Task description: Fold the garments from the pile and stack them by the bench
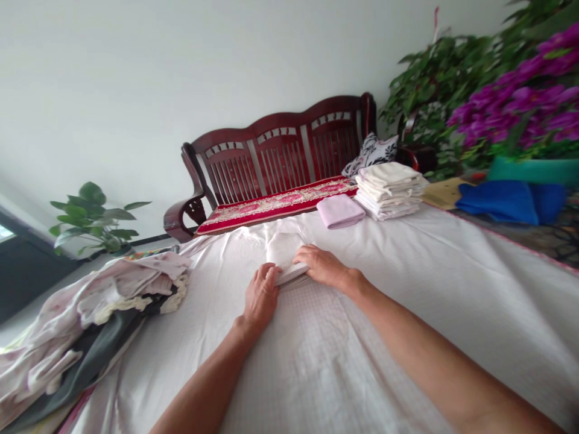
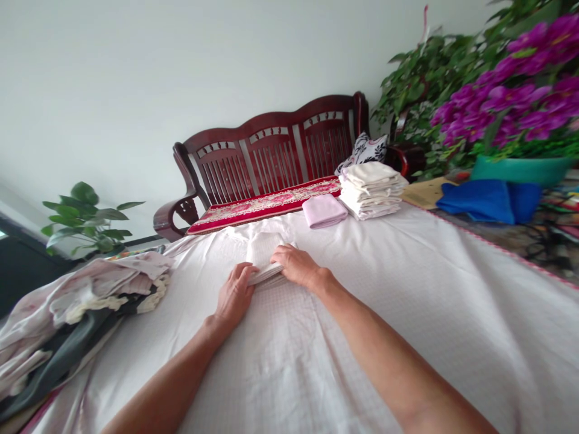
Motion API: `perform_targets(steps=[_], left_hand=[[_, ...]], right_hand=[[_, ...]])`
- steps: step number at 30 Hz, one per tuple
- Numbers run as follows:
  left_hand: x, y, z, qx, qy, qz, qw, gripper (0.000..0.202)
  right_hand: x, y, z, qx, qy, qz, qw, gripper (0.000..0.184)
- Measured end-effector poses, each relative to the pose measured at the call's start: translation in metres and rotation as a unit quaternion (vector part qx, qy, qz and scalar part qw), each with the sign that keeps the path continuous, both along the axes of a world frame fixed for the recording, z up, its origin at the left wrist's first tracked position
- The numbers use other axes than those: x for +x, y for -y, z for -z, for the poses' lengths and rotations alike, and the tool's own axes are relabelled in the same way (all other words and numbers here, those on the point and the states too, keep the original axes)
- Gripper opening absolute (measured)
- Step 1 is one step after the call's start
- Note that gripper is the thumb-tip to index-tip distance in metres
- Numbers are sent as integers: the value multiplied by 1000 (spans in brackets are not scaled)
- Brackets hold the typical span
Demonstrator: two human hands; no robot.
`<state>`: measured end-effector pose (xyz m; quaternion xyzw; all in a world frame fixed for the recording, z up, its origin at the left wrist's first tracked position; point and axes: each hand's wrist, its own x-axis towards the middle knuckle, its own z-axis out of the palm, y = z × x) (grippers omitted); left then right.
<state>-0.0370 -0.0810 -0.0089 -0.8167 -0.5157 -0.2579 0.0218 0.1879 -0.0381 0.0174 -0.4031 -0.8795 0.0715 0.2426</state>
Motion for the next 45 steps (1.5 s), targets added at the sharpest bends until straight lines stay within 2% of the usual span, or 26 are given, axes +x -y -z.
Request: perform_targets(steps=[5,8,15,18,21,23,26,28,30,33,36,40,45], left_hand=[[-13,2,0,35,-41,75,996,37],[-16,2,-1,38,-47,100,993,34],[-16,0,2,52,-38,115,991,32],[-15,1,2,58,-40,114,991,31],[-14,6,-4,45,-43,116,991,30],[-14,8,-13,21,-43,119,992,23],[-16,1,-29,-18,0,103,995,19],[-14,-15,-38,-25,56,78,995,29],[-6,-39,-43,-20,99,57,993,37],[13,-74,-37,-34,97,41,994,42],[31,-91,-22,-80,64,13,995,44],[40,-88,-4,-103,6,-19,994,44],[40,-82,4,-80,2,-28,996,46]], right_hand=[[7,0,0,3,-27,6,1000,38],[15,-1,2,-1,-41,-20,999,40],[28,-6,13,25,-94,-70,993,44],[30,-7,18,42,-115,-69,990,46],[33,-5,20,39,-124,-60,990,45],[34,-3,14,16,-119,-49,992,42],[31,-1,-5,-8,-140,21,990,41],[20,-2,-22,-1,-150,74,986,45],[4,-6,-35,18,-113,96,989,47],[-21,-14,-37,34,-11,114,993,47],[-28,-19,-18,-20,63,150,986,52],[-11,-21,8,-56,85,174,980,53],[1,-19,18,-48,70,197,977,56]])
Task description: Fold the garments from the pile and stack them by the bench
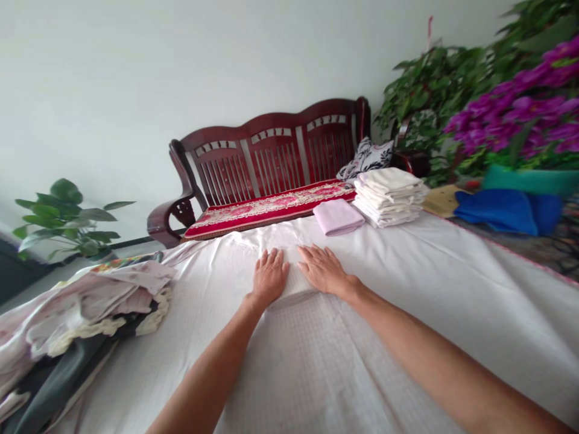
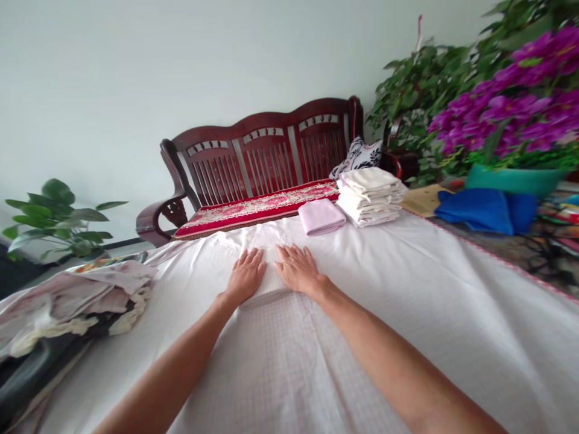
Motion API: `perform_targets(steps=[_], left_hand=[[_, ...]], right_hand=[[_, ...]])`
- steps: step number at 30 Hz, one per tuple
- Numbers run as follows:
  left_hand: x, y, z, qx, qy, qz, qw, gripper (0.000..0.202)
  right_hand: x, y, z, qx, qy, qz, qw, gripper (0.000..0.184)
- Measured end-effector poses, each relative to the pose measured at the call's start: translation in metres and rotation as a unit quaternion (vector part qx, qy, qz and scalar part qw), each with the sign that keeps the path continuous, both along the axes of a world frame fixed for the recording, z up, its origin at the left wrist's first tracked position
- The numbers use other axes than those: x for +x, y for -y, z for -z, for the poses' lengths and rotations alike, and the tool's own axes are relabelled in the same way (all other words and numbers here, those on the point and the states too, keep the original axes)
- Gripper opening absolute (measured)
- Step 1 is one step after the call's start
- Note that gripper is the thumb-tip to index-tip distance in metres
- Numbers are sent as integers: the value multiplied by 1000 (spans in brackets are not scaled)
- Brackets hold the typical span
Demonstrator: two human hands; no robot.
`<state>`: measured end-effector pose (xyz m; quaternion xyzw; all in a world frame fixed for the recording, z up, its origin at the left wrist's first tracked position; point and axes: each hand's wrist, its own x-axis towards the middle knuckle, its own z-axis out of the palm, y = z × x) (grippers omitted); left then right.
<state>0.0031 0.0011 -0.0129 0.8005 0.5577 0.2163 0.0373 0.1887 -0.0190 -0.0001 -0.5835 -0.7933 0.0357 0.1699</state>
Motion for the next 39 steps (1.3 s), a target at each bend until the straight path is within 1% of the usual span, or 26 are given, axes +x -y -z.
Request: perform_targets(steps=[3,5,7,9,10,11,12,13,14,15,16,17,19,21,23,24,26,28,29,31,33,34,35,37,39], left_hand=[[-2,3,6,15,59,-29,998,47],[-4,8,10,0,118,-56,991,53],[-9,13,11,-21,188,-75,979,61],[-14,18,9,-55,271,-100,956,72],[-17,20,6,-80,323,-118,936,77],[-20,21,2,-114,380,-139,908,80],[-22,21,-3,-153,436,-160,872,80],[-25,21,-8,-195,486,-171,834,77],[-26,21,-13,-239,525,-169,799,69],[-27,20,-18,-282,550,-157,770,59],[-27,20,-23,-319,562,-141,750,50],[-27,20,-27,-345,566,-122,739,42],[-23,24,-33,-357,580,-84,727,38],[-17,29,-37,-333,611,-50,717,44],[-13,36,-39,-313,637,-16,705,52],[-12,38,-39,-308,643,-5,701,56],[-12,41,-38,-302,645,8,702,62],[-12,41,-36,-292,648,7,703,64],[-12,39,-35,-288,650,5,703,65],[-9,34,-35,-286,656,5,699,63],[-4,27,-38,-288,664,14,690,57],[0,22,-41,-293,668,20,683,53],[5,17,-44,-301,671,26,678,48],[17,4,-51,-328,664,40,671,39],[33,-11,-58,-352,654,53,667,35]], right_hand=[[-2,1,2,27,-14,10,999,54],[-3,3,3,42,-18,28,999,56],[-2,4,1,38,-15,53,998,62],[0,5,-3,16,-16,73,997,71],[2,6,-6,5,-21,82,996,75],[3,6,-8,-3,-29,88,996,77],[5,6,-11,-10,-42,96,995,79],[6,6,-12,-14,-57,103,993,79],[7,5,-13,-20,-75,109,991,79],[7,4,-13,-28,-97,111,989,79],[8,2,-13,-37,-124,111,985,79],[8,0,-11,-45,-154,107,981,80],[8,-4,-7,-51,-228,92,968,86],[8,-7,-4,-52,-313,83,945,93],[10,-7,-2,-74,-413,80,904,95],[11,-5,-2,-100,-464,71,877,93],[12,-1,-4,-174,-548,33,817,80],[14,3,-7,-239,-595,-4,767,65],[15,3,-9,-256,-608,-12,752,60],[18,-2,-17,-253,-626,-8,738,56],[27,-13,-29,-225,-633,1,741,56],[33,-20,-37,-211,-625,4,752,55],[40,-28,-46,-199,-611,5,766,54],[58,-46,-66,-187,-559,12,808,50],[77,-64,-86,-184,-523,19,832,48]])
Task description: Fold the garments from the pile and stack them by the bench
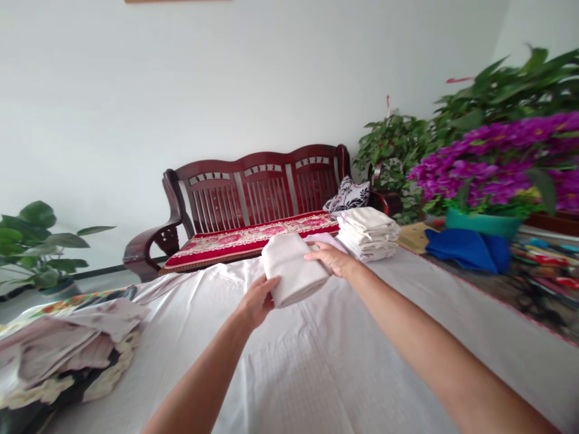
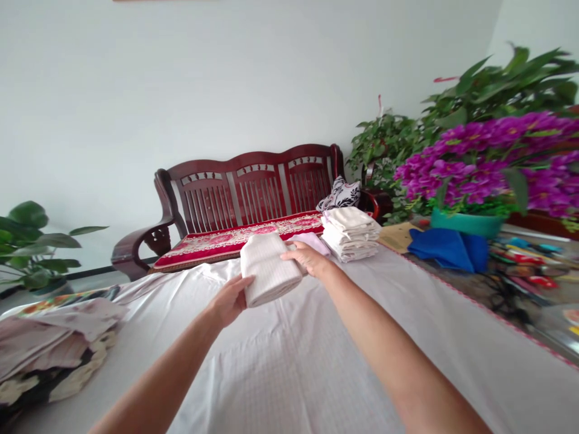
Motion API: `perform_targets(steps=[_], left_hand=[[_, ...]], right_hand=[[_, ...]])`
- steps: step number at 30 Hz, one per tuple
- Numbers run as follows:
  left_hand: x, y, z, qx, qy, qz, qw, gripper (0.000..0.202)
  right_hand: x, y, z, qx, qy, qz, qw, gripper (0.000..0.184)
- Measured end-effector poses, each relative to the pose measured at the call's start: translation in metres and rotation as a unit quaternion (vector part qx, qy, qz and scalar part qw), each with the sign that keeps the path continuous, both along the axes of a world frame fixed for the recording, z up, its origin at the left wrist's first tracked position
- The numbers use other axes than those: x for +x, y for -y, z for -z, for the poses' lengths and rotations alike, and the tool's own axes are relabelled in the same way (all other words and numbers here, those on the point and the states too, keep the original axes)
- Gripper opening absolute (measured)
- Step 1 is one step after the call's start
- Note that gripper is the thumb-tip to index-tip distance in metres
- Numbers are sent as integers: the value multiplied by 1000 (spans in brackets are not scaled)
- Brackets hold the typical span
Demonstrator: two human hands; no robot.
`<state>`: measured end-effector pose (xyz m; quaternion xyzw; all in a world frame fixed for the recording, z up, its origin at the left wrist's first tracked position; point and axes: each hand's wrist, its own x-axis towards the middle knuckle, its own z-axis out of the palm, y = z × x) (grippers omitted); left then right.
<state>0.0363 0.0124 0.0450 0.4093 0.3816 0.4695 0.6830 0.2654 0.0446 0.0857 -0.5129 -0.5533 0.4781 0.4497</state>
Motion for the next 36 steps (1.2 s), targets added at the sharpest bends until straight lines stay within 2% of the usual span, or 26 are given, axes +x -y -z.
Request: perform_targets(steps=[4,7,10,16,20,25,30,33,36], left_hand=[[40,-38,-16,-8,25,-19,999,29],[70,-68,-24,-32,47,-41,998,16],[95,-93,-23,-44,51,-40,997,2],[132,-117,4,-47,6,-16,999,12],[140,-124,19,-20,-37,-13,999,7],[140,-135,27,-8,-107,-20,994,12],[144,-141,24,-25,-133,-7,991,33],[145,-140,19,-17,-121,-2,993,41],[143,-134,21,8,-124,-25,992,46]], right_hand=[[33,-34,-26,22,86,25,996,54],[50,-59,-32,71,172,86,979,65],[65,-80,-25,112,265,149,946,74],[86,-103,8,129,413,176,884,73],[90,-110,25,143,463,178,857,67],[89,-109,34,126,494,189,839,62],[86,-104,36,92,509,207,830,58],[87,-104,34,98,514,208,826,60],[87,-103,36,112,521,206,821,58]])
